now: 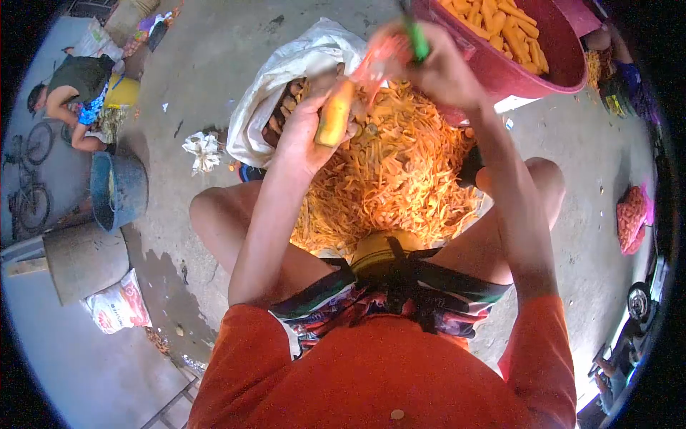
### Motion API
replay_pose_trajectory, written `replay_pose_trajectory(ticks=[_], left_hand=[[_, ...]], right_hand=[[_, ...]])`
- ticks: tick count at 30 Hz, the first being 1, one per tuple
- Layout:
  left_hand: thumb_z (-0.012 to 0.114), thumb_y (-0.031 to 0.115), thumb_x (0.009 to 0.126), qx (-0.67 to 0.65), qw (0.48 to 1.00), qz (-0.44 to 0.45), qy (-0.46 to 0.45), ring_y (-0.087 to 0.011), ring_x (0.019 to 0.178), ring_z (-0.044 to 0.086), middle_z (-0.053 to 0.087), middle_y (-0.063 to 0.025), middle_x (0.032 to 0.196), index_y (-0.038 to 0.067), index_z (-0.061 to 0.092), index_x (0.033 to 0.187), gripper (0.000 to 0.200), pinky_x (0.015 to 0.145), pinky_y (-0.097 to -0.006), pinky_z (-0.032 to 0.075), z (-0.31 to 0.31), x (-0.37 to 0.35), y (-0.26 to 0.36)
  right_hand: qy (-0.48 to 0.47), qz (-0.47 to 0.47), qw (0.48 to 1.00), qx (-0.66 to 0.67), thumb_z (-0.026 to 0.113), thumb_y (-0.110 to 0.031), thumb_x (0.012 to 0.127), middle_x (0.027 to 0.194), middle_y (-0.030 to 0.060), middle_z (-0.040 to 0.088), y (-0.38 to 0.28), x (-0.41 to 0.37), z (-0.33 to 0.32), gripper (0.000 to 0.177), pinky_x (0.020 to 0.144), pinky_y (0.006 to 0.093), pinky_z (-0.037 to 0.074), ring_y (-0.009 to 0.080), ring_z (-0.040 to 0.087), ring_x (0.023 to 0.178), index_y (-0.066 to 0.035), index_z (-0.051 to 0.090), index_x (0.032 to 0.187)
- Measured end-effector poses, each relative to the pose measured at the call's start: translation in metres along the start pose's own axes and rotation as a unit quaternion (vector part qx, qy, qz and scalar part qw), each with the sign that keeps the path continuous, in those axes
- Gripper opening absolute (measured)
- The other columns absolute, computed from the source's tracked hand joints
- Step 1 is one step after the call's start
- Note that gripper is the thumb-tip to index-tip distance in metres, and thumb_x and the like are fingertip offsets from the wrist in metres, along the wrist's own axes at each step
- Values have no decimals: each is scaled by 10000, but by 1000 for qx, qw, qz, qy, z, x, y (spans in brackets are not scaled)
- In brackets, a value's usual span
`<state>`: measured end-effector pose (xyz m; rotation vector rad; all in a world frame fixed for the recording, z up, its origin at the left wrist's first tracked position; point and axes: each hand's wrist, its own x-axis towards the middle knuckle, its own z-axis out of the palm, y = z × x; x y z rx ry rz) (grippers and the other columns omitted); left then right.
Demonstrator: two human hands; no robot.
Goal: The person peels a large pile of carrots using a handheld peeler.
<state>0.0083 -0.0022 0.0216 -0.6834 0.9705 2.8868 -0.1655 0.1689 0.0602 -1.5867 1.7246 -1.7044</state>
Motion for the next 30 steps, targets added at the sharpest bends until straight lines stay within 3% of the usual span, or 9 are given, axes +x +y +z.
replay_pose_trajectory(ticks=[2, 6, 8, 10, 12, 14, 16, 22, 30], left_hand=[[549, 290, 1026, 16, 999, 21, 20, -198, 826, 629, 655, -82, 1000, 80, 565, 1230, 294, 666, -344, 519, 10, -4, 0], [542, 258, 1022, 36, 999, 1, 19, -155, 794, 644, 668, -40, 967, 92, 598, 1188, 241, 637, -346, 528, 7, -6, -4], [542, 253, 1018, 40, 999, 6, 13, -140, 788, 642, 669, -39, 970, 97, 601, 1187, 237, 634, -349, 527, 8, -6, -3], [518, 238, 1025, 11, 999, 15, 31, -131, 785, 642, 662, -33, 966, 101, 599, 1187, 228, 651, -353, 538, 7, -3, -3], [477, 223, 1034, 31, 995, 34, 86, -127, 778, 639, 657, -29, 968, 100, 596, 1188, 230, 674, -347, 552, 12, -3, -2], [435, 313, 1064, -12, 993, -19, -114, -161, 945, 651, 657, -42, 1073, 127, 555, 1278, 308, 723, -343, 555, -21, 5, -5], [422, 315, 1068, -36, 992, 12, -118, -160, 955, 650, 655, -50, 1070, 108, 556, 1275, 322, 716, -351, 564, -20, 19, -4], [430, 283, 1066, 54, 997, 40, 31, -195, 956, 656, 662, -71, 1133, 64, 568, 1267, 328, 717, -366, 567, 10, 6, 5], [489, 303, 1056, -9, 998, 8, -62, -193, 992, 645, 656, -59, 1128, 124, 582, 1257, 285, 750, -380, 565, 5, 24, 4]], right_hand=[[-71, -43, 995, -50, 802, -129, 848, 936, 37, 698, -15, -3, 20, 281, 852, 330, 523, 119, 624, 945, -27, 662, 1069], [35, -2, 999, 8, 745, -83, 891, 927, 34, 707, 18, 3, -13, 182, 811, 291, 532, 117, 644, 879, -22, 664, 1044], [68, -17, 996, -62, 730, -45, 893, 924, 38, 715, 20, 4, -17, 149, 796, 272, 534, 107, 648, 854, -22, 671, 1028], [-2, -1, 999, 40, 760, -58, 870, 948, 37, 720, -3, 0, 1, 185, 816, 289, 536, 113, 647, 878, -33, 681, 1035], [-64, -70, 995, -33, 798, -103, 845, 973, 20, 721, -12, -4, 26, 257, 857, 322, 534, 116, 638, 928, -49, 686, 1070], [-75, -24, 997, 4, 784, -83, 852, 967, 30, 719, -6, -5, 26, 258, 860, 316, 531, 116, 641, 931, -40, 677, 1082], [-68, -4, 997, 33, 782, -82, 853, 963, 33, 717, 4, -2, 22, 260, 858, 312, 529, 113, 639, 931, -36, 673, 1085], [-65, -19, 997, 27, 775, -79, 860, 947, 33, 707, -2, 2, 26, 245, 841, 298, 520, 95, 623, 925, -22, 663, 1070], [-70, -34, 996, 36, 748, -61, 887, 969, 19, 703, 4, 4, 10, 221, 845, 286, 526, 96, 624, 944, -5, 660, 1083]])
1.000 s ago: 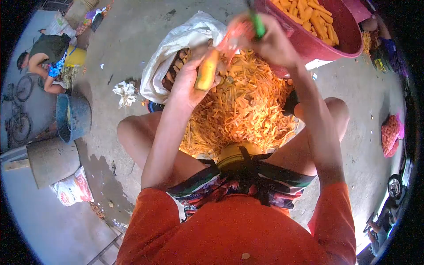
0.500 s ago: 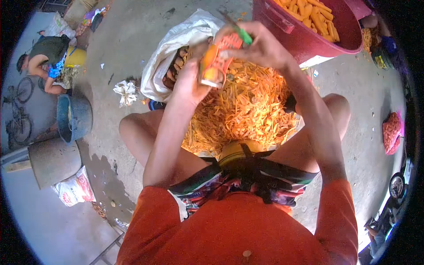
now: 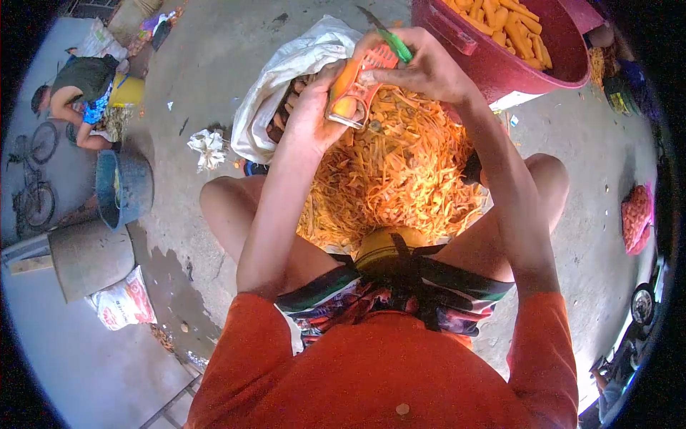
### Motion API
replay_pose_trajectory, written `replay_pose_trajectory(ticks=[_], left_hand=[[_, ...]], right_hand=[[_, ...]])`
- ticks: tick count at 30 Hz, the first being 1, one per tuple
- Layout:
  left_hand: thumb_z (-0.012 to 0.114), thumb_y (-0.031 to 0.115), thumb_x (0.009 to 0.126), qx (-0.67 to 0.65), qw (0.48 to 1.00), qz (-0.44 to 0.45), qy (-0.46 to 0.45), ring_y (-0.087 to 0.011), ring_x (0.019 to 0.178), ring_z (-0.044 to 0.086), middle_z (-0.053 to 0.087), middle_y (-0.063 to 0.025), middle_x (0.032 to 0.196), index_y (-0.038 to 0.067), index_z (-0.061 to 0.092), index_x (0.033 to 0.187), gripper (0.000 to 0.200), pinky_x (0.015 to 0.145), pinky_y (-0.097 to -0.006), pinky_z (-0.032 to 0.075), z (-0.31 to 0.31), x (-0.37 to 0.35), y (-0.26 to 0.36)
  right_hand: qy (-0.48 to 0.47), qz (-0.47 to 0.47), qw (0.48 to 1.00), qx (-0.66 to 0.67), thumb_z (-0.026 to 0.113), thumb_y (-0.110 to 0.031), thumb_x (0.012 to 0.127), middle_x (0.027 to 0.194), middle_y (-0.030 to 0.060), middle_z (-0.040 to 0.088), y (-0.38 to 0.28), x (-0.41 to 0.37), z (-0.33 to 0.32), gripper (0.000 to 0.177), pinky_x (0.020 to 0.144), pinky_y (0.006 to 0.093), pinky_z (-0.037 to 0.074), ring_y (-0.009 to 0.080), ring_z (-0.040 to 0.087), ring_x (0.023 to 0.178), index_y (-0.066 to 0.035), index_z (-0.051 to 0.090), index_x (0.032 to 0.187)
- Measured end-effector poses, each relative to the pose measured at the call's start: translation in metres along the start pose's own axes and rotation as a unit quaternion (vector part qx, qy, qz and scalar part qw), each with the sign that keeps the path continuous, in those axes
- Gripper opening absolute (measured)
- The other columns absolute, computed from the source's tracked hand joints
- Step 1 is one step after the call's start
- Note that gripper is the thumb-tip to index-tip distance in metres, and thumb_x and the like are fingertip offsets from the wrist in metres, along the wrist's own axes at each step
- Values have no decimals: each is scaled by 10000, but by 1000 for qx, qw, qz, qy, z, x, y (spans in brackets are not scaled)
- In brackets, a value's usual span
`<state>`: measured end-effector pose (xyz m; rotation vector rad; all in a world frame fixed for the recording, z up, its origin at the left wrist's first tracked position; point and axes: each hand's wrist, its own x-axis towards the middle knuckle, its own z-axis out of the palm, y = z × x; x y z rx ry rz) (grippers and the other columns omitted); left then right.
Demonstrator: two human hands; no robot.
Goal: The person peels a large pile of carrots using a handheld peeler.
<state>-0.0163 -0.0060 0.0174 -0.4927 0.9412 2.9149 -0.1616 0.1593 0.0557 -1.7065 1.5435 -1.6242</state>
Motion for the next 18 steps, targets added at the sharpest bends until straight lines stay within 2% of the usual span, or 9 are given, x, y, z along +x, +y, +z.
replay_pose_trajectory(ticks=[3, 5, 6, 8, 9, 12, 14, 16, 18], left_hand=[[518, 295, 1048, 16, 998, 15, 62, -192, 978, 635, 645, -61, 1137, 130, 582, 1254, 271, 744, -366, 551, 8, -3, -3], [527, 268, 1044, -9, 1000, 3, -15, -185, 957, 628, 638, -51, 1141, 124, 577, 1257, 262, 749, -355, 542, 3, -1, 0], [527, 268, 1044, -9, 1000, 1, -15, -185, 957, 628, 638, -51, 1141, 124, 577, 1257, 262, 749, -355, 542, 2, 0, 1], [514, 255, 1046, -23, 999, -16, -46, -182, 936, 623, 637, -64, 1134, 109, 573, 1260, 265, 744, -335, 533, 6, -2, 3], [581, 247, 1010, -12, 1000, -19, -10, -147, 870, 643, 646, -32, 1038, 76, 566, 1214, 267, 709, -355, 574, 18, -8, 3], [571, 257, 1013, 54, 998, 41, 19, -155, 866, 646, 649, -31, 1024, 92, 567, 1213, 260, 701, -359, 568, 20, -7, 0], [565, 257, 1019, 36, 998, 35, 43, -166, 876, 638, 647, -46, 1057, 99, 561, 1239, 271, 708, -345, 549, 24, -7, -3], [558, 257, 1026, 25, 997, 26, 68, -177, 885, 630, 645, -61, 1090, 105, 555, 1264, 283, 715, -331, 530, 21, -4, -1], [564, 301, 1024, 119, 992, 38, -3, -172, 858, 649, 660, -46, 1080, 114, 567, 1248, 292, 718, -356, 553, 15, -7, -3]], right_hand=[[-8, 20, 1000, 8, 764, -58, 872, 972, 22, 703, -6, -4, -1, 246, 845, 281, 529, 91, 625, 943, 2, 663, 1088], [20, 34, 999, 25, 765, -60, 870, 961, 25, 708, -1, -7, -5, 241, 846, 281, 534, 96, 640, 930, -5, 672, 1086], [21, 36, 999, 25, 765, -60, 870, 961, 25, 708, 2, -8, -11, 241, 846, 281, 534, 96, 640, 930, -5, 672, 1086], [94, 45, 994, 35, 761, -61, 874, 951, 27, 715, 5, -7, -28, 219, 834, 286, 543, 110, 657, 917, -9, 678, 1070], [129, 36, 990, -46, 759, -68, 879, 941, 28, 719, 4, -9, -38, 197, 816, 290, 553, 117, 669, 906, -15, 681, 1052], [90, 68, 993, 37, 706, -30, 913, 1042, 51, 700, -8, -8, -34, 168, 887, 299, 530, 119, 644, 992, 2, 669, 1074], [39, -6, 999, -36, 749, -42, 880, 1027, 50, 700, -14, -11, -10, 206, 864, 317, 530, 137, 656, 944, -11, 675, 1070], [7, -27, 993, -119, 779, -87, 869, 958, 20, 714, -25, -6, -2, 213, 808, 282, 546, 117, 657, 905, -8, 680, 1040], [87, 26, 993, -73, 774, -91, 871, 981, 31, 725, -7, -9, -17, 203, 821, 285, 545, 122, 664, 901, -18, 687, 1040]])
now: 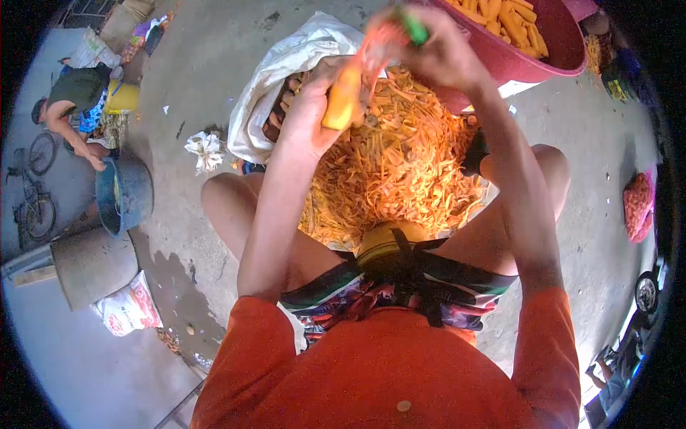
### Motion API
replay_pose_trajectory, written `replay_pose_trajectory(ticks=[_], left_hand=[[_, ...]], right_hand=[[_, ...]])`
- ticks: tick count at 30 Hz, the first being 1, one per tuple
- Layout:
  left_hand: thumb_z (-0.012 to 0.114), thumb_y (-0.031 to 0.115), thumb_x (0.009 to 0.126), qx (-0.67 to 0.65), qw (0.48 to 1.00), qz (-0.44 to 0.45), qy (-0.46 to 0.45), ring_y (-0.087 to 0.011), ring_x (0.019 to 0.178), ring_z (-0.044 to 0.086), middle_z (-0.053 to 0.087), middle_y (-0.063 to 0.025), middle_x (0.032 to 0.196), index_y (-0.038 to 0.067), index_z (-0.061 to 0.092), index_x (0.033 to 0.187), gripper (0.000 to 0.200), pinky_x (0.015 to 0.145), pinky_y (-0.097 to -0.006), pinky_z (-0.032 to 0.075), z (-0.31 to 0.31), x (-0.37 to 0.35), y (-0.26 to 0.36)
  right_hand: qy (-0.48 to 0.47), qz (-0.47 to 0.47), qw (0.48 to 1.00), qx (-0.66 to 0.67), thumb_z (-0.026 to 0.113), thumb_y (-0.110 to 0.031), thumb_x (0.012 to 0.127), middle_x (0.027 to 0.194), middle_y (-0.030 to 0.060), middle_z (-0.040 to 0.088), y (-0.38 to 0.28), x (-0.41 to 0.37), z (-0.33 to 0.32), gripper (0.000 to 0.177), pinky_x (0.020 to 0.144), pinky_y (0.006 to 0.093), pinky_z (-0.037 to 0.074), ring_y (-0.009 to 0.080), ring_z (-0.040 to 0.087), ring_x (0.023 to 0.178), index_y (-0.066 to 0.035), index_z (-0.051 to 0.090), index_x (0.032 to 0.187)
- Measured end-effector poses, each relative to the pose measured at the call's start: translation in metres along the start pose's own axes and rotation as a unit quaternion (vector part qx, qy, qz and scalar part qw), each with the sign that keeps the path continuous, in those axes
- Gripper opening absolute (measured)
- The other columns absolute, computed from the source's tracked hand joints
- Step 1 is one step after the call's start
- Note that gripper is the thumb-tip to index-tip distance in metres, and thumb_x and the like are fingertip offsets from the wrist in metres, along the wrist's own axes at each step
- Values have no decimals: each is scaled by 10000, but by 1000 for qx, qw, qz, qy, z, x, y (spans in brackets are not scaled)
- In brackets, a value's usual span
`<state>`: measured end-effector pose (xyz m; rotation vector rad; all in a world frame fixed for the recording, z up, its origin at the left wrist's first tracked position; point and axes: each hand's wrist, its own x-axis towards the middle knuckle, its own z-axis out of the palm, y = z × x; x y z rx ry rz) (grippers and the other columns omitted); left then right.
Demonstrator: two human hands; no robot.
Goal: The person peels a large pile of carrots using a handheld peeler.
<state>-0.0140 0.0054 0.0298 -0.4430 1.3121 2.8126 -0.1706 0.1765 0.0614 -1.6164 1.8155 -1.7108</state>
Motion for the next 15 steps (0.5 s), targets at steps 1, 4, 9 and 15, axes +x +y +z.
replay_pose_trajectory(ticks=[1, 4, 9, 15], left_hand=[[571, 329, 1018, -11, 997, -13, 70, -170, 838, 663, 673, -50, 1057, 124, 576, 1242, 304, 715, -386, 569, 5, -4, -1], [576, 327, 1012, -90, 993, -54, 56, -173, 866, 664, 677, -51, 1063, 113, 586, 1239, 312, 736, -405, 579, -1, -4, 6], [536, 282, 1022, -112, 992, -3, 61, -199, 881, 667, 665, -102, 1086, 77, 570, 1271, 324, 730, -388, 586, -2, -4, -2], [558, 291, 1017, -116, 991, -17, 67, -185, 837, 664, 669, -73, 1043, 52, 571, 1234, 324, 673, -347, 583, 0, 2, 4]], right_hand=[[7, 26, 998, 53, 769, -93, 872, 990, 35, 734, 10, 4, -17, 199, 826, 284, 545, 125, 671, 894, -33, 691, 1045], [27, 23, 997, 67, 774, -101, 867, 986, 35, 734, 13, 4, -18, 215, 833, 289, 543, 127, 671, 901, -42, 694, 1058], [-49, -29, 998, -8, 789, -84, 853, 996, 48, 722, -6, 2, 13, 231, 855, 304, 534, 136, 658, 946, -29, 694, 1056], [-3, -2, 1000, 15, 793, -66, 848, 1011, 47, 713, -2, 0, 1, 234, 870, 304, 531, 138, 657, 955, -37, 693, 1057]])
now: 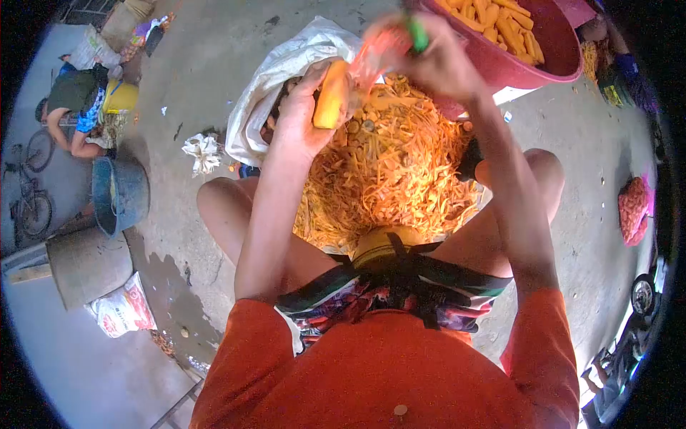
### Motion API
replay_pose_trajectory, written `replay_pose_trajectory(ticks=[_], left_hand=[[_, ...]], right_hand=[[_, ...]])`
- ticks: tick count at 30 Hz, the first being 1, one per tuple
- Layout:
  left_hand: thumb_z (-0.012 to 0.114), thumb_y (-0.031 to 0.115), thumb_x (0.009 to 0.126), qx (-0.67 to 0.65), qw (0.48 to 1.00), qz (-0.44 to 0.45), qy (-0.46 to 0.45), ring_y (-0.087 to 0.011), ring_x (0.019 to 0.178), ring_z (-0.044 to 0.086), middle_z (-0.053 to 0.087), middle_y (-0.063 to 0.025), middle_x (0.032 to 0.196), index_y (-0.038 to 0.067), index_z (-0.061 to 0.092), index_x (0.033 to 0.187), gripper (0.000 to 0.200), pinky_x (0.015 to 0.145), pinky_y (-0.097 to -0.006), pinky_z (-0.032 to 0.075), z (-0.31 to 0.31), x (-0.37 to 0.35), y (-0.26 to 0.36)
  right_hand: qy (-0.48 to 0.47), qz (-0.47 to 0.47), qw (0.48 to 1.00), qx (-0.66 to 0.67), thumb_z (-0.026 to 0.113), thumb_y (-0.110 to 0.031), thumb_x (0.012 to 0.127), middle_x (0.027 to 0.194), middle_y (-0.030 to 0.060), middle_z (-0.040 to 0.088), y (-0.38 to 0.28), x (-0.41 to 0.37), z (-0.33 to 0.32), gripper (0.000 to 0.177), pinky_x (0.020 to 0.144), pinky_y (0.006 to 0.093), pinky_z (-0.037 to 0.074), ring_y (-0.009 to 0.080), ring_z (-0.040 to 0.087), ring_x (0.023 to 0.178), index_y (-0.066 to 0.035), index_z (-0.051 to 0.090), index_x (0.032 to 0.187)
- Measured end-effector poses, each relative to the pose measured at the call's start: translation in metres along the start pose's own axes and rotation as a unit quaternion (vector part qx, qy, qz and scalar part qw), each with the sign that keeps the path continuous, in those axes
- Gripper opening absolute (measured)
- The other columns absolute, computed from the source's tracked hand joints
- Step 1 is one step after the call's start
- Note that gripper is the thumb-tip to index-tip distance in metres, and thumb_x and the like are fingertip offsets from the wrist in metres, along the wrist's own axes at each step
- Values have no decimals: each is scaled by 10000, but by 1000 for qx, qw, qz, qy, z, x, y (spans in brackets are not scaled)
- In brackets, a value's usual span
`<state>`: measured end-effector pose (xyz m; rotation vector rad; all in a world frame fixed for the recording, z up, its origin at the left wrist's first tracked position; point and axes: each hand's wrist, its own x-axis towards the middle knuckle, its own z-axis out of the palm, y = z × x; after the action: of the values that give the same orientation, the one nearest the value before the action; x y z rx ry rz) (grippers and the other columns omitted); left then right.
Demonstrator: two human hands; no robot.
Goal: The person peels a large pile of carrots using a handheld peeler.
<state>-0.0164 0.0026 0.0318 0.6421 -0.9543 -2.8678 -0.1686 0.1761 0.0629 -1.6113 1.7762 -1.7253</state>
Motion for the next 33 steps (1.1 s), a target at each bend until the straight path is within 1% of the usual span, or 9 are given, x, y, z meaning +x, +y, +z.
replay_pose_trajectory(ticks=[1, 3, 9, 13, 19, 22, 26, 31, 33], left_hand=[[554, 291, 1020, -4, 997, 31, 69, -182, 832, 660, 667, -67, 1047, 53, 568, 1238, 323, 665, -340, 582, 8, -3, -3], [540, 277, 1029, 82, 996, 21, 20, -167, 812, 650, 660, -50, 1029, 63, 571, 1226, 293, 662, -335, 582, 6, -9, 0], [584, 302, 1000, 60, 998, -4, -17, -159, 801, 647, 664, -36, 962, 75, 626, 1133, 267, 602, -344, 547, -3, -7, 2], [533, 282, 1028, 72, 997, -4, -2, -150, 766, 664, 684, -66, 958, 66, 618, 1161, 268, 558, -261, 531, 10, -16, 8], [541, 290, 1027, 14, 1000, -18, -15, -151, 715, 650, 682, -52, 963, 76, 619, 1170, 269, 574, -258, 517, 3, -9, 2], [536, 295, 1028, 51, 999, 17, 7, -158, 763, 645, 676, -57, 989, 79, 610, 1213, 294, 620, -284, 523, 4, -11, 5], [531, 294, 1024, 71, 996, 11, -46, -174, 893, 645, 660, -57, 1073, 79, 580, 1290, 346, 699, -320, 545, -6, -6, 4], [542, 279, 1017, 39, 999, -1, -36, -185, 958, 654, 669, -85, 1086, 50, 596, 1241, 325, 714, -295, 558, -4, -10, 1], [554, 263, 1011, 28, 999, -15, -38, -180, 972, 663, 673, -74, 1087, 47, 602, 1235, 315, 724, -304, 568, -3, -8, 5]], right_hand=[[-29, -28, 998, -53, 789, -71, 852, 1013, 46, 713, -8, -5, 14, 232, 869, 304, 531, 138, 657, 953, -37, 692, 1060], [-98, -42, 992, -65, 774, -99, 863, 987, 61, 730, -16, 0, 16, 271, 855, 324, 541, 148, 672, 904, -41, 685, 1112], [76, -7, 997, 27, 758, -79, 879, 938, 18, 712, 13, 8, -21, 216, 796, 280, 550, 114, 654, 870, -48, 680, 1078], [-25, -77, 997, -7, 750, -104, 893, 962, 52, 702, -24, 0, 21, 246, 834, 301, 522, 124, 627, 939, -26, 659, 1108], [-52, 22, 998, -26, 746, -89, 886, 1017, 55, 684, -1, 0, -6, 250, 856, 304, 513, 116, 613, 978, -20, 642, 1104], [66, -12, 998, -10, 741, -113, 896, 981, 48, 668, 0, 2, -7, 316, 820, 309, 522, 120, 611, 949, -29, 602, 1167], [-65, -55, 992, -95, 752, -43, 879, 1104, 51, 644, -29, -5, 15, 351, 920, 327, 491, 159, 602, 1026, -37, 596, 1194], [71, 2, 996, -62, 757, -79, 872, 1011, 59, 672, 3, 1, -21, 277, 841, 314, 527, 108, 617, 943, -19, 599, 1093], [41, -24, 999, 14, 753, -63, 879, 1047, 18, 640, -6, 2, -9, 284, 849, 297, 496, 130, 605, 963, -35, 605, 1119]])
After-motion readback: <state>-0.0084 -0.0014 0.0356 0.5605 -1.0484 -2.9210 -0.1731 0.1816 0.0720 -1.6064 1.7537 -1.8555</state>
